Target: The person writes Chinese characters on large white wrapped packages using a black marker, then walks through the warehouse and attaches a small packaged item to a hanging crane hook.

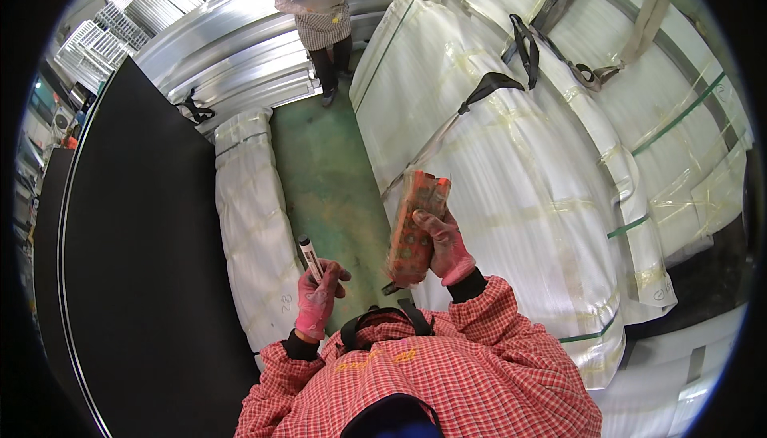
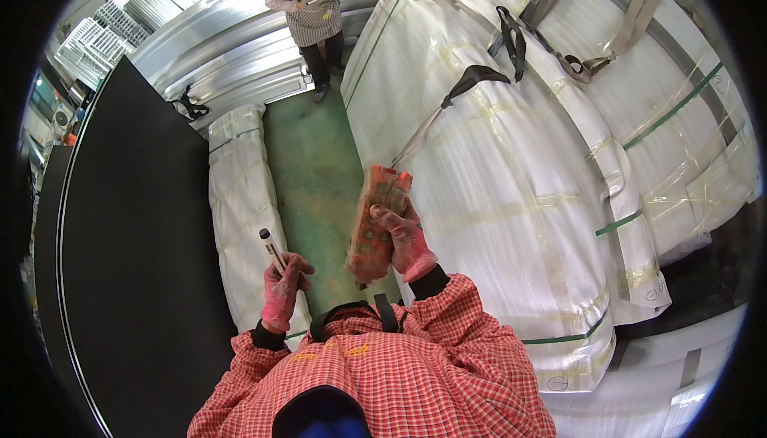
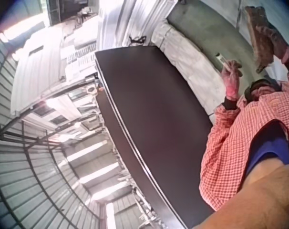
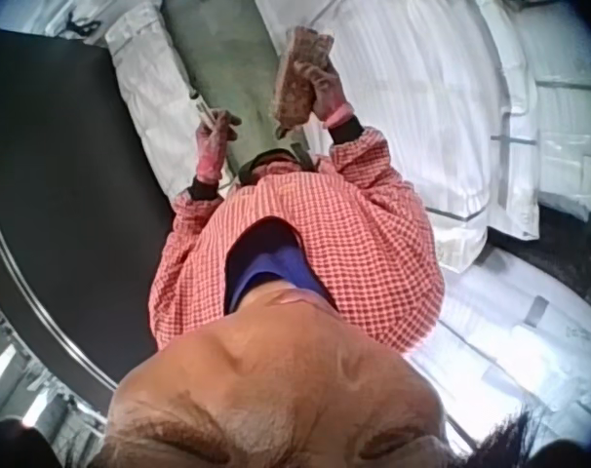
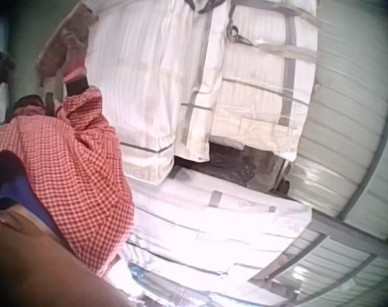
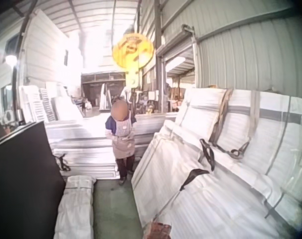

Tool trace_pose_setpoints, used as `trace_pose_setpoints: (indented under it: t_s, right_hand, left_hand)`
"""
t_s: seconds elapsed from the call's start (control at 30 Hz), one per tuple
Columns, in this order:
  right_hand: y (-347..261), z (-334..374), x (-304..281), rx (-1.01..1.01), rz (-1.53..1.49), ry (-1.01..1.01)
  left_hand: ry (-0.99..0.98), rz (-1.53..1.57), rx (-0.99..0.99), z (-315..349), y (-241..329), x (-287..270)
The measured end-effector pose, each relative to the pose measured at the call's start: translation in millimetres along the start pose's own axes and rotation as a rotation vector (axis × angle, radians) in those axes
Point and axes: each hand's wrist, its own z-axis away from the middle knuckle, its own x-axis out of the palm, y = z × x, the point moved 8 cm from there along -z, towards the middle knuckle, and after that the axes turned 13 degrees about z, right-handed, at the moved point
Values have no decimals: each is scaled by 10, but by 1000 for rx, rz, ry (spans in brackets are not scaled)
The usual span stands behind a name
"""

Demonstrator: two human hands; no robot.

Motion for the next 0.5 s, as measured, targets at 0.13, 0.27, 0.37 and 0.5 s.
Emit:
trace_pose_setpoints:
  t_s: [0.13, 0.27, 0.37, 0.5]
  right_hand:
    - [-213, 94, -15, -24, 158, 76]
    - [-268, 156, 50, -101, 284, 98]
    - [1, 90, -146, -39, 206, 73]
    - [19, 137, -154, 87, 50, 86]
  left_hand:
    - [-33, 33, 8, -61, -72, 78]
    - [-32, -22, 10, -81, -8, 77]
    - [-82, -4, 71, -180, 169, 134]
    - [-114, -75, 240, -426, 661, 313]
